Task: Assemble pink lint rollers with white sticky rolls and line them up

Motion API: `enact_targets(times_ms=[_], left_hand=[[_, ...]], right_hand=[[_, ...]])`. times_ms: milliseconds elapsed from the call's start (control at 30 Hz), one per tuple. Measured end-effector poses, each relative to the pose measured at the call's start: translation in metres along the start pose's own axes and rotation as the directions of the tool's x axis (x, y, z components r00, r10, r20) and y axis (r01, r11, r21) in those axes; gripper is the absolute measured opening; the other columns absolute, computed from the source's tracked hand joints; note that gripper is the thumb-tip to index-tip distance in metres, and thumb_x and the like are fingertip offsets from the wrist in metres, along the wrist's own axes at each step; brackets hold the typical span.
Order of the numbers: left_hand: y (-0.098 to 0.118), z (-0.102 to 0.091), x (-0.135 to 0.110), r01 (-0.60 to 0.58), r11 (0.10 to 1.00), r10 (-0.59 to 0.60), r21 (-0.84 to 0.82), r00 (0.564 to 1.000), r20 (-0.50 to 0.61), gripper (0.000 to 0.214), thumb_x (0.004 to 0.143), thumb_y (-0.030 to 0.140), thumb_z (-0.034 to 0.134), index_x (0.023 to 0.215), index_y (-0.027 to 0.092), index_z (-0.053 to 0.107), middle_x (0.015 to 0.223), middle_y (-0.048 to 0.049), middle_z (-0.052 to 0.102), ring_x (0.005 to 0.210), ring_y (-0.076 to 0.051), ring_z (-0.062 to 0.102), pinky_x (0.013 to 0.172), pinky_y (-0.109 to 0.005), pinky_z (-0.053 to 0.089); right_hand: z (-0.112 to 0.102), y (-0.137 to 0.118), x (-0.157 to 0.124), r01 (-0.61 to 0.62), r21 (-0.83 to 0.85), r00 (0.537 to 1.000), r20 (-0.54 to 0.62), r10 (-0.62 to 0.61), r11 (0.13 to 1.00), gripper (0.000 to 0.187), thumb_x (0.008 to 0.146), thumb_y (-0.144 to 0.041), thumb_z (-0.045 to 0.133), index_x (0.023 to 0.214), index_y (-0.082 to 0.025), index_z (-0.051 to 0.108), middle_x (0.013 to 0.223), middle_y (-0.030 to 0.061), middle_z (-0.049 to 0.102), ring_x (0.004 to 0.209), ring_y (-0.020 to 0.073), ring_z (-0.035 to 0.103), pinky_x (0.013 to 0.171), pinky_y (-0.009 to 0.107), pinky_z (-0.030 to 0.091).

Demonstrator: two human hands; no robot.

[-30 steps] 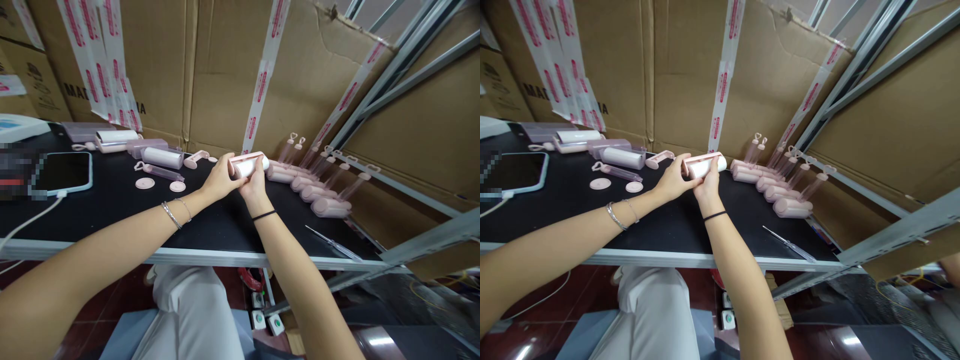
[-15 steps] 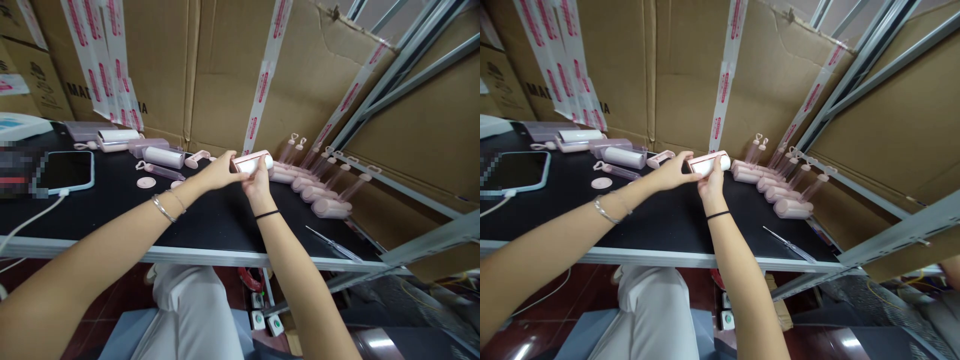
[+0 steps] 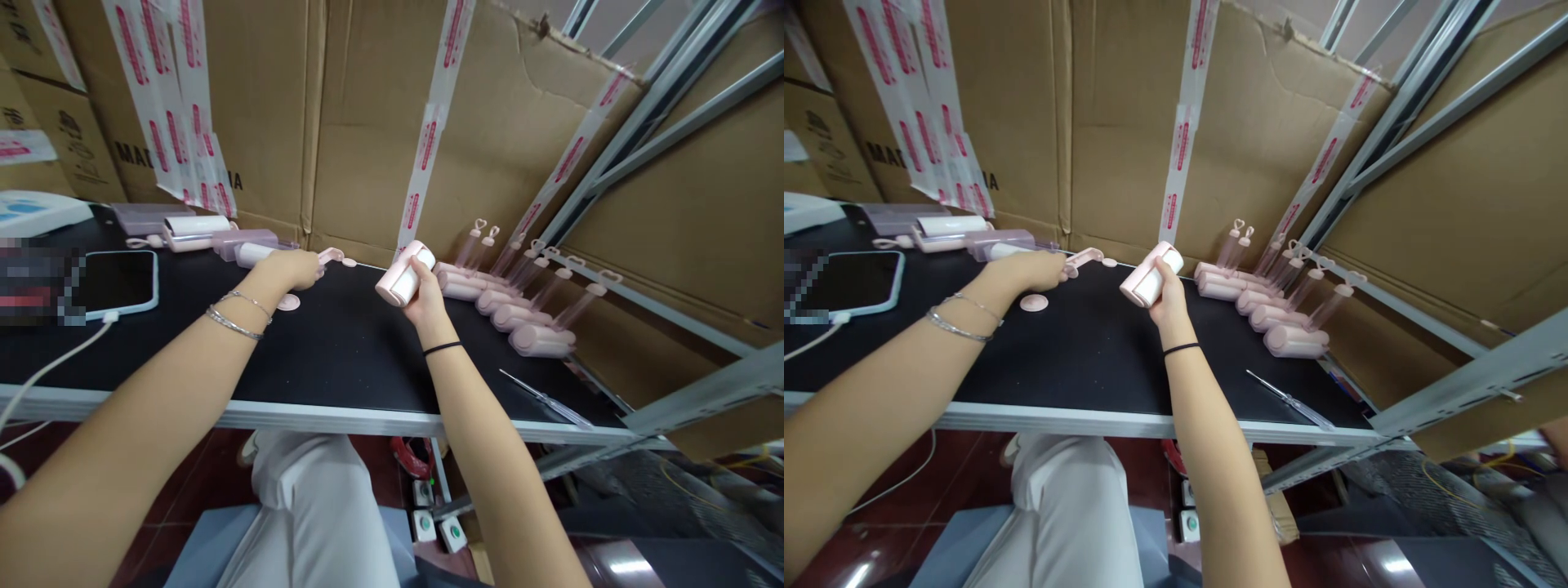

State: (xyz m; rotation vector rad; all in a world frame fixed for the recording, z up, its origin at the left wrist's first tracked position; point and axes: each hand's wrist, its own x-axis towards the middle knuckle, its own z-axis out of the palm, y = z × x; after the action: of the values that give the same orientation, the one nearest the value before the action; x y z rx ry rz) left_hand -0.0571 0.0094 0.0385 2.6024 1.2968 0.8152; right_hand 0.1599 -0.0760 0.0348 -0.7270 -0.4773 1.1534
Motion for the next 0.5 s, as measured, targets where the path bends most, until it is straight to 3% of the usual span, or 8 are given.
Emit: enact_targets(times_ms=[33, 67, 133, 267, 400, 500], left_hand=[[0.012, -0.003, -0.001, 0.023, 0.994, -0.03, 0.111, 0.997, 0.068, 0.025, 0.078, 0.034, 0.056, 0.089, 0.013, 0.063, 0.08, -0.0131, 0.066, 0.083, -0.028, 0.065, 0.078, -0.039, 0.047], [0.025, -0.005, -0.002, -0.004, 0.986, -0.007, 0.167, 0.998, 0.065, 0.031, 0.083, 0.035, 0.049, 0.103, 0.014, 0.06, 0.094, -0.0148, 0.067, 0.089, -0.027, 0.064, 0.08, -0.038, 0.046], [0.047, -0.007, -0.003, -0.147, 0.976, 0.149, 0.161, 0.989, 0.0, 0.038, 0.086, 0.041, 0.047, 0.114, 0.016, 0.056, 0.109, -0.0133, 0.063, 0.096, -0.025, 0.061, 0.082, -0.034, 0.045], [0.068, -0.002, -0.004, -0.302, 0.951, 0.303, 0.072, 0.953, -0.005, 0.04, 0.081, 0.047, 0.055, 0.105, 0.015, 0.06, 0.093, -0.0078, 0.064, 0.083, -0.019, 0.06, 0.076, -0.027, 0.043], [0.065, 0.004, -0.003, -0.32, 0.942, 0.314, 0.098, 0.947, 0.068, 0.034, 0.08, 0.051, 0.058, 0.087, 0.018, 0.062, 0.078, -0.0045, 0.065, 0.066, -0.016, 0.058, 0.064, -0.025, 0.038], [0.063, 0.002, -0.005, -0.322, 0.925, 0.307, 0.2, 0.946, 0.101, 0.032, 0.082, 0.049, 0.056, 0.091, 0.019, 0.063, 0.082, -0.0054, 0.066, 0.069, -0.017, 0.06, 0.061, -0.024, 0.036]], right_hand=[[-0.001, 0.0, 0.001, -0.006, -0.035, 0.999, 0.033, 0.007, 0.999, 0.013, 0.075, -0.02, 0.063, 0.086, -0.016, 0.058, 0.068, -0.0012, 0.064, 0.064, 0.0128, 0.062, 0.067, 0.027, 0.055], [-0.002, 0.0, 0.002, -0.005, -0.067, 0.998, 0.067, 0.01, 0.998, 0.015, 0.074, -0.021, 0.064, 0.086, -0.016, 0.058, 0.068, -0.0007, 0.064, 0.064, 0.013, 0.062, 0.067, 0.027, 0.055], [-0.005, 0.001, 0.005, 0.016, -0.125, 0.991, 0.136, 0.001, 0.992, 0.019, 0.072, -0.024, 0.066, 0.086, -0.015, 0.058, 0.069, -0.0001, 0.065, 0.064, 0.0135, 0.062, 0.066, 0.028, 0.055], [-0.012, 0.004, 0.009, 0.103, -0.203, 0.97, 0.239, -0.053, 0.974, 0.028, 0.065, -0.028, 0.07, 0.088, -0.016, 0.059, 0.067, -0.0017, 0.064, 0.062, 0.0131, 0.061, 0.063, 0.027, 0.054], [-0.014, 0.002, 0.008, 0.137, -0.264, 0.962, 0.267, -0.064, 0.955, 0.033, 0.06, -0.03, 0.073, 0.087, -0.016, 0.059, 0.066, -0.0018, 0.064, 0.061, 0.0137, 0.06, 0.062, 0.027, 0.053], [-0.014, -0.001, 0.006, 0.153, -0.278, 0.956, 0.283, -0.072, 0.948, 0.035, 0.058, -0.031, 0.072, 0.086, -0.016, 0.059, 0.067, -0.0013, 0.065, 0.062, 0.0144, 0.061, 0.062, 0.028, 0.053]])
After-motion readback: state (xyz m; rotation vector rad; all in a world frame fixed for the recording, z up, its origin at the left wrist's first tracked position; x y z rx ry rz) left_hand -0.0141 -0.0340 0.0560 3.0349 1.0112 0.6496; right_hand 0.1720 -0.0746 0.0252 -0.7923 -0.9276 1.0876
